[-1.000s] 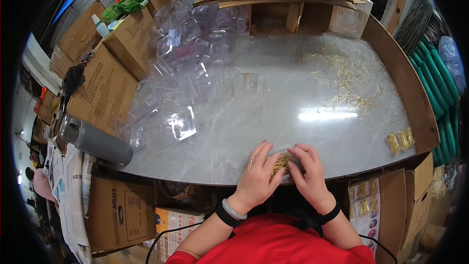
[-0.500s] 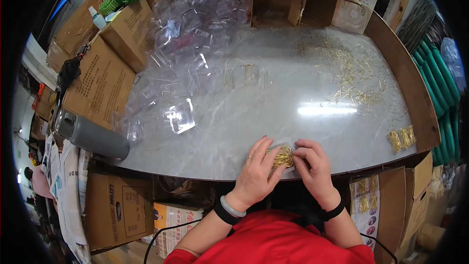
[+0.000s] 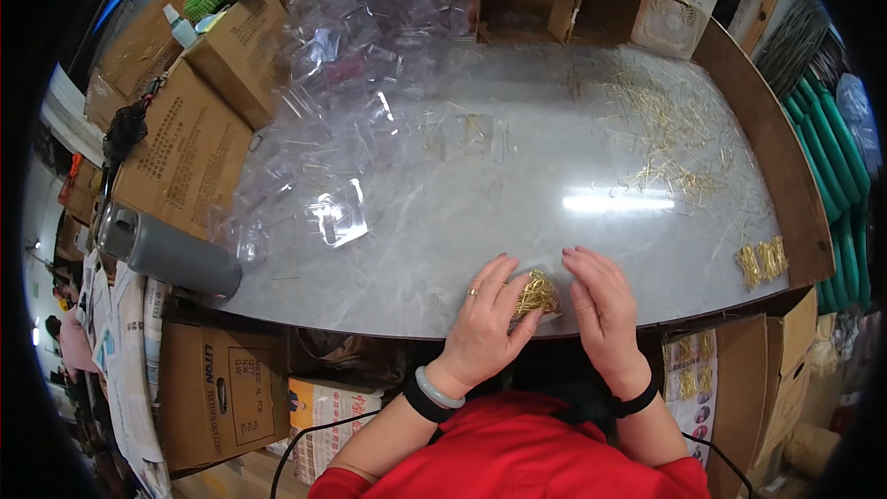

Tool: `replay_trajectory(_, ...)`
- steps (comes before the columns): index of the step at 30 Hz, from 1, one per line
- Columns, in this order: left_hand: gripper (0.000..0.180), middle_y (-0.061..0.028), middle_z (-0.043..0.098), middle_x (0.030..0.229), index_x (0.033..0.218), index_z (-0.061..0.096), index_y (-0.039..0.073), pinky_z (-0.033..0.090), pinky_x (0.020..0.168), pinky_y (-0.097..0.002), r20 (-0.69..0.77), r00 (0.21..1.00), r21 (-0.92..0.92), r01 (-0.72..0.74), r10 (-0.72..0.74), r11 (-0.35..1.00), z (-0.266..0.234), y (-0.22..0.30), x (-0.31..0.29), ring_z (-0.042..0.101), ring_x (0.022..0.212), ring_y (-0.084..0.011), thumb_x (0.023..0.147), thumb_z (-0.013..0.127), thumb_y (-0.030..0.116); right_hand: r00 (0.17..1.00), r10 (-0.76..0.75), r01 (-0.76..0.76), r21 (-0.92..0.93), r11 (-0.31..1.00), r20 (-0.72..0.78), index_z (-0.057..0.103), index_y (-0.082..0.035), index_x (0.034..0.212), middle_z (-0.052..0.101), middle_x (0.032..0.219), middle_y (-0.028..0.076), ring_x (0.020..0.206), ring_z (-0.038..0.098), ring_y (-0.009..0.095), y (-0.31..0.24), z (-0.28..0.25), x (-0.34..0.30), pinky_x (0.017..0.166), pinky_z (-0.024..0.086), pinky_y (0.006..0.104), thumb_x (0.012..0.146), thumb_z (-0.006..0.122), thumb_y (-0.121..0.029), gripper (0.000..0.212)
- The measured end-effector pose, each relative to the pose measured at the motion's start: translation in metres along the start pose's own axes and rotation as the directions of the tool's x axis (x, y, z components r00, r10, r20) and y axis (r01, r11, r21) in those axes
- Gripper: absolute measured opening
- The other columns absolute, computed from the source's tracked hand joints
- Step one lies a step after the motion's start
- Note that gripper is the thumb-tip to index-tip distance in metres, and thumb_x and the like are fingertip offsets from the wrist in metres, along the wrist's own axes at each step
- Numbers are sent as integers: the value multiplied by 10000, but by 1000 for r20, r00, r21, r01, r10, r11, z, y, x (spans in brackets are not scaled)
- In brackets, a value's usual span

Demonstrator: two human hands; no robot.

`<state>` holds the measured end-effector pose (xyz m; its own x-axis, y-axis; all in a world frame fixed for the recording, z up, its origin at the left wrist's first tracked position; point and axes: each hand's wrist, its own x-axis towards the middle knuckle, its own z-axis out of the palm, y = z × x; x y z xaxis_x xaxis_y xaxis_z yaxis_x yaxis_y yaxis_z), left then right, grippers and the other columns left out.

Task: Sorting and packaging small gold-colored metal hardware into plastic bags.

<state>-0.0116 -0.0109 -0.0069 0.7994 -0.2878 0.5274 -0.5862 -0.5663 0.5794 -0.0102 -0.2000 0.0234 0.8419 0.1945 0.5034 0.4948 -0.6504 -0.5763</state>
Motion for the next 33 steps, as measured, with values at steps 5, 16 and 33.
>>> replay_trajectory(5, 469, -252, 518, 1373, 1252, 577, -54, 440, 1067, -483, 11, 1000, 12, -9, 8, 1000, 0, -1, 0, 502, 1299, -439, 863, 739, 151, 997, 12, -13, 7, 1000, 74, 597, -35, 1329, 581, 1407, 157, 1317, 510, 389, 5, 18, -11, 1106, 377, 490, 973, 617, -150, 374)
replay_trajectory(16, 912, -270, 412, 1489, 1549, 194, -45, 330, 1175, -472, 105, 994, -268, 53, -26, 962, -16, -10, -3, 396, 1404, -436, 786, 673, 100, 999, -4, 3, 12, 1000, 37, 562, -34, 1355, 515, 1435, 194, 1341, 459, 405, -6, 14, -11, 1113, 347, 528, 857, 743, -271, 580)
replay_trajectory(33, 1022, -297, 392, 1515, 1597, 53, -21, 331, 1181, -443, 142, 990, -452, 61, 4, 890, -19, -17, -7, 432, 1404, -424, 866, 712, 254, 991, -131, 134, -256, 957, 26, 690, -123, 1124, 569, 1363, 138, 1325, 477, 375, -12, 34, -14, 1119, 325, 572, 833, 767, -220, 316)
